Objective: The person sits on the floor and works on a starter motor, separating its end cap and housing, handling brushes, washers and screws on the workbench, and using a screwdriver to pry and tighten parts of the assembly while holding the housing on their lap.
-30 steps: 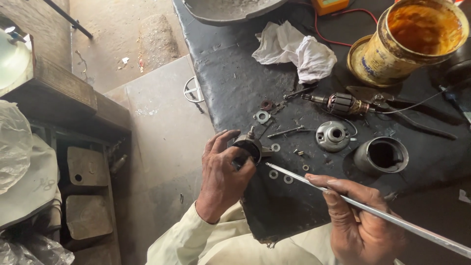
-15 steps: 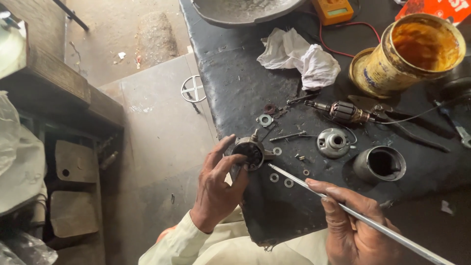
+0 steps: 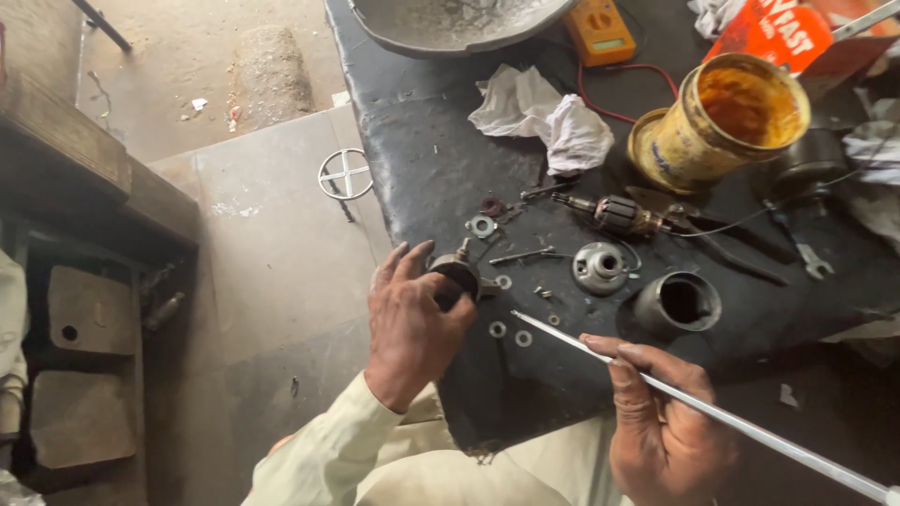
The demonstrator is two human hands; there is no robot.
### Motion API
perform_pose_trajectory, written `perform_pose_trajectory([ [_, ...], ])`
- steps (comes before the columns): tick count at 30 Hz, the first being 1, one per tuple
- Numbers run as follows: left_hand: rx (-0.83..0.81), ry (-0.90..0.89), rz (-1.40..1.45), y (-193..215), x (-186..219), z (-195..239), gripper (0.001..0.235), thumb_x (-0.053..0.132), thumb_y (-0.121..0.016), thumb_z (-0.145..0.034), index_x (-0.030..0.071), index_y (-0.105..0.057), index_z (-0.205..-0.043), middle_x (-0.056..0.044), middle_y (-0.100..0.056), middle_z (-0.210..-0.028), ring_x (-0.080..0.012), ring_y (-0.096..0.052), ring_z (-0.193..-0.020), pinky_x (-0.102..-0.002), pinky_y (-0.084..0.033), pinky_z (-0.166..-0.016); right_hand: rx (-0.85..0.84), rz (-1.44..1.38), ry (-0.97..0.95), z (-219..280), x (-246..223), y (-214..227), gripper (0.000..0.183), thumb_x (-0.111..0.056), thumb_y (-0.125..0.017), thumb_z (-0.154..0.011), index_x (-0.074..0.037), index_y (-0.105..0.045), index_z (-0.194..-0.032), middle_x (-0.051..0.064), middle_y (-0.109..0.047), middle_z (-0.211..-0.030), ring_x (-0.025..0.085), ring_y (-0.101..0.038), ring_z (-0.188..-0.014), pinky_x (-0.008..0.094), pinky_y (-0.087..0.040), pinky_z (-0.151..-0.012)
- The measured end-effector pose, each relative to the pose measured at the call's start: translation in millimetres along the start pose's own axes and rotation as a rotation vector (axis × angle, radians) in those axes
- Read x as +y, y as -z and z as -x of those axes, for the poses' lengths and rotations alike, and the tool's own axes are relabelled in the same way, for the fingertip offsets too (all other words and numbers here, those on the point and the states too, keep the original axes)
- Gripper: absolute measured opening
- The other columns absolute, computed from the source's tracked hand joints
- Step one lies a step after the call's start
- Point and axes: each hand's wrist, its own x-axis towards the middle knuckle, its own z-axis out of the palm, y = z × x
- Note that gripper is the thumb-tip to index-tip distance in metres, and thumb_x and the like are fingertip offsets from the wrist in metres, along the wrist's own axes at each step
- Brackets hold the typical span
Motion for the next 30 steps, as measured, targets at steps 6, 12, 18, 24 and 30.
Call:
perform_pose_trajectory([
  [6,0.052,-0.018,0.012,-6.8,0.1,7.3,0.019,0.019,-0.077,-0.070,0.003,-0.080,-0.080,-0.022,-0.062,-0.137,-0.0403,-0.044,-0.139,-0.046,-0.031,-0.115,0.011,-0.053,-0.005,2.0,-5.6,16.2,0.009,-0.006,-0.060,-0.104,0.001,-0.059,-0.111,0.014,-0.077,-0.103,0.020,-0.077,-0.101,0.031,-0.065,-0.093],
  [12,0.232,-0.133,0.107,7.7,-1.5,28.9,0.012,0.012,-0.076,-0.077,0.002,-0.075,-0.084,-0.021,-0.067,-0.132,-0.0358,-0.060,-0.125,-0.044,-0.045,-0.107,-0.020,0.020,0.027,-12.2,-15.9,39.2,0.021,-0.016,-0.052,-0.109,0.005,-0.054,-0.116,0.011,-0.074,-0.096,0.018,-0.077,-0.095,0.032,-0.065,-0.091],
  [18,0.172,0.039,0.359,22.3,-20.3,41.5,0.009,0.009,-0.075,-0.082,0.004,-0.075,-0.089,-0.008,-0.080,-0.086,-0.0172,-0.081,-0.081,-0.029,-0.062,-0.073,-0.065,0.328,-0.106,-26.5,-8.9,16.9,0.019,-0.012,-0.058,-0.106,0.003,-0.064,-0.115,0.011,-0.069,-0.071,0.017,-0.070,-0.065,0.031,-0.056,-0.062],
  [24,0.026,0.176,0.630,18.0,-50.1,47.1,0.017,0.009,-0.075,-0.086,0.002,-0.072,-0.101,-0.008,-0.081,-0.090,-0.0126,-0.080,-0.084,-0.027,-0.062,-0.073,-0.313,0.450,-0.140,-37.3,1.3,-35.6,0.020,-0.016,-0.065,-0.097,-0.004,-0.067,-0.113,0.015,-0.070,-0.065,0.023,-0.073,-0.057,0.036,-0.051,-0.049],
  [30,-0.166,0.259,1.122,17.4,-64.4,48.9,0.028,0.003,-0.070,-0.093,-0.002,-0.065,-0.120,-0.009,-0.077,-0.096,-0.0123,-0.073,-0.084,-0.028,-0.061,-0.074,-0.340,0.761,-0.074,-47.7,16.0,-59.8,0.020,-0.019,-0.066,-0.097,-0.004,-0.069,-0.110,0.022,-0.072,-0.079,0.041,-0.070,-0.075,0.050,-0.053,-0.063],
])
